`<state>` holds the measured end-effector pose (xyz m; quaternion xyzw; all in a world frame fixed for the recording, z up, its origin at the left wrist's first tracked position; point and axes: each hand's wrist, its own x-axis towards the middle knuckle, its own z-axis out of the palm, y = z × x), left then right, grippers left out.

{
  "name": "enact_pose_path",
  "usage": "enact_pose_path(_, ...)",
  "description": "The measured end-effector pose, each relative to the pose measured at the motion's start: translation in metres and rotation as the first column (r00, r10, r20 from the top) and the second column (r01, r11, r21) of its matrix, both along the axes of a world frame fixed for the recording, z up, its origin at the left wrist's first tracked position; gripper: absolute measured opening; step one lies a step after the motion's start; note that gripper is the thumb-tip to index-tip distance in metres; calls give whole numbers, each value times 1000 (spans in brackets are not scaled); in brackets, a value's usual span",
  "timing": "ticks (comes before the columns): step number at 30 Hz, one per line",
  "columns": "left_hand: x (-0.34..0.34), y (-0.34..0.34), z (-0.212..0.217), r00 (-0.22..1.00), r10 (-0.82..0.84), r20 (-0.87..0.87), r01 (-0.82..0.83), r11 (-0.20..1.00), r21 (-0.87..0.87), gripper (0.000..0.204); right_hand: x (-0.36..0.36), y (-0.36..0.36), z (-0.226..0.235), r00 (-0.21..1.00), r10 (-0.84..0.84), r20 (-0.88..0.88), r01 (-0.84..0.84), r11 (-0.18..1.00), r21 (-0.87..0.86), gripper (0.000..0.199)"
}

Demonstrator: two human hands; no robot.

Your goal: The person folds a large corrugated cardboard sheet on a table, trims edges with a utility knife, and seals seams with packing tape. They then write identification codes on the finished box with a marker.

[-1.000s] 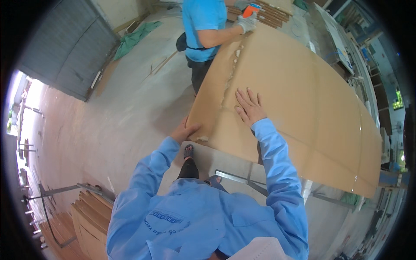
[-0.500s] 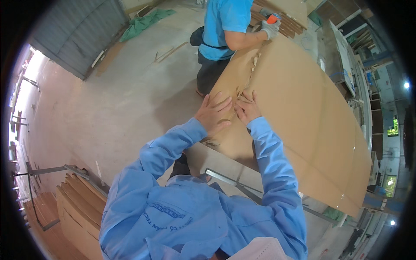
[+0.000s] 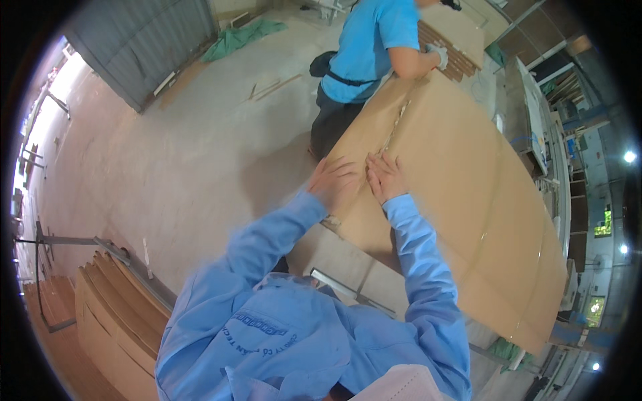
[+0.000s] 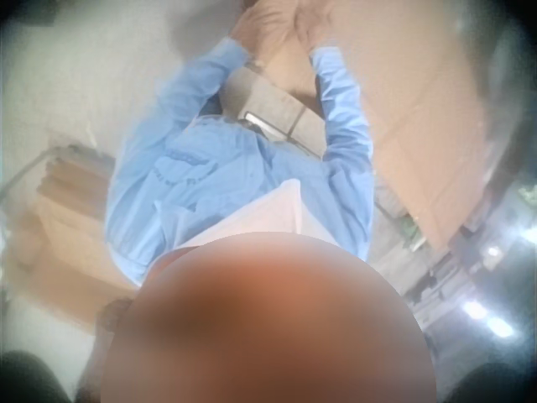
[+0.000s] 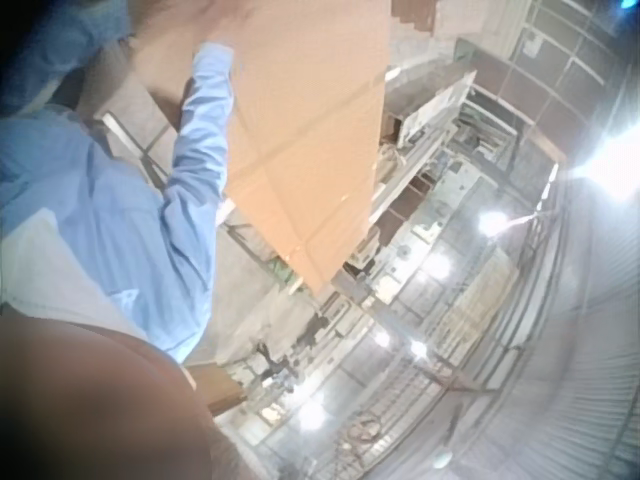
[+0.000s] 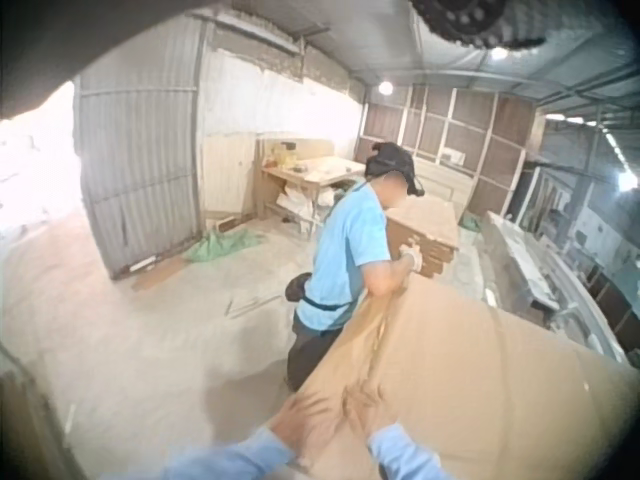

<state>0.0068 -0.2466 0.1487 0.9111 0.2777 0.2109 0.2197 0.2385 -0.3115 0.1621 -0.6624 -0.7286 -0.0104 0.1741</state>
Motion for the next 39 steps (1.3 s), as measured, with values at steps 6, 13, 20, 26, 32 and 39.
enact_pose_path(6,-51,-65,-26,668,706,235,-79,381,-921,68,-6,2,-6,997,-33,-67,35,999,24,37)
enact_pose_path(13,-31,-113,-65,640,767,31,233,-156,-960,41,-1,3,-9,998,-30,-48,30,1000,-4,38)
enact_pose_path(20,-30,-112,-73,628,774,86,200,-54,-978,42,1,6,-12,997,-70,-25,69,996,-49,37)
enact_pose_path(26,-24,-116,-75,544,833,103,208,-15,-978,36,2,6,-13,999,-43,-21,41,997,-66,37)
enact_pose_path(32,-28,-114,-84,569,816,100,189,-11,-982,39,1,6,-12,996,-42,-82,38,998,-49,37)
enact_pose_path(39,-27,-118,-86,557,821,122,177,26,-984,38,3,7,-19,994,-33,-102,33,999,-2,36)
